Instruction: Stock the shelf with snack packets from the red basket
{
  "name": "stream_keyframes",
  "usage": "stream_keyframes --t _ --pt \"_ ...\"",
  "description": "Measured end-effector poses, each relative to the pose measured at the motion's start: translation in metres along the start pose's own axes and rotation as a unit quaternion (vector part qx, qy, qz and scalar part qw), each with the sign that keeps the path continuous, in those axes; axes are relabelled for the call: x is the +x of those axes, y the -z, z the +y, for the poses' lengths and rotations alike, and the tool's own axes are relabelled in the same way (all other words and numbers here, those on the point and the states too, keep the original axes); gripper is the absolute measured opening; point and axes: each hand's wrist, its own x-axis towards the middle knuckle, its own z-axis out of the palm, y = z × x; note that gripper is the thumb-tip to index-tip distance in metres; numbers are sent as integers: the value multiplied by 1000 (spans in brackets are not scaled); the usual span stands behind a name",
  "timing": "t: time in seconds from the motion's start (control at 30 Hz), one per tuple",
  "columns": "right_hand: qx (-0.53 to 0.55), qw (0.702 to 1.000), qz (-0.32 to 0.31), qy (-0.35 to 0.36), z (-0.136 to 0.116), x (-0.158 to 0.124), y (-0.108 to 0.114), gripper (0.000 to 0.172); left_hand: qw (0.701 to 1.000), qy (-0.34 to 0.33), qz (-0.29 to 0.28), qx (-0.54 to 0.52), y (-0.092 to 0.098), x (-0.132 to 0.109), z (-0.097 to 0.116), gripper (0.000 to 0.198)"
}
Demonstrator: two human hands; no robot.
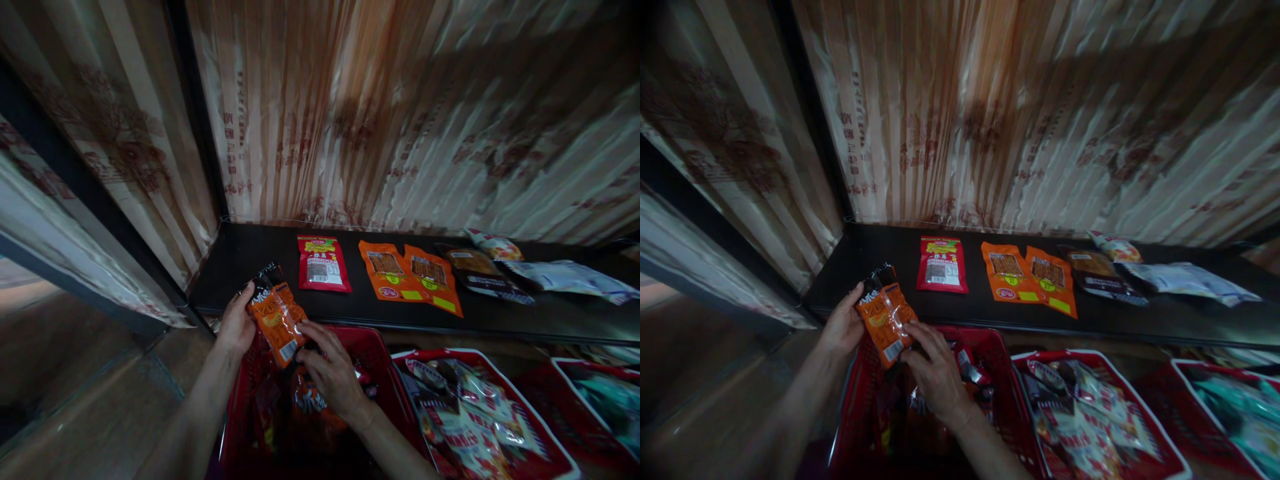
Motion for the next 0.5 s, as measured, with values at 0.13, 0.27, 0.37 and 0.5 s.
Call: stream_keyframes --t 0.13,0.27,0.37,0.5 --pt "33 995 19 -90 1 -6 -9 25 999 7 2 -34 1 0 -2 25" --pt "195 945 58 -255 -2 -6 -10 11 998 11 19 -63 -1 0 -2 13" --pt "360 854 123 -356 -4 -3 -8 12 995 -9 36 -93 -2 2 -3 11" --pt "489 719 141 -472 -4 1 -7 52 991 -21 65 -113 -3 3 -6 13"
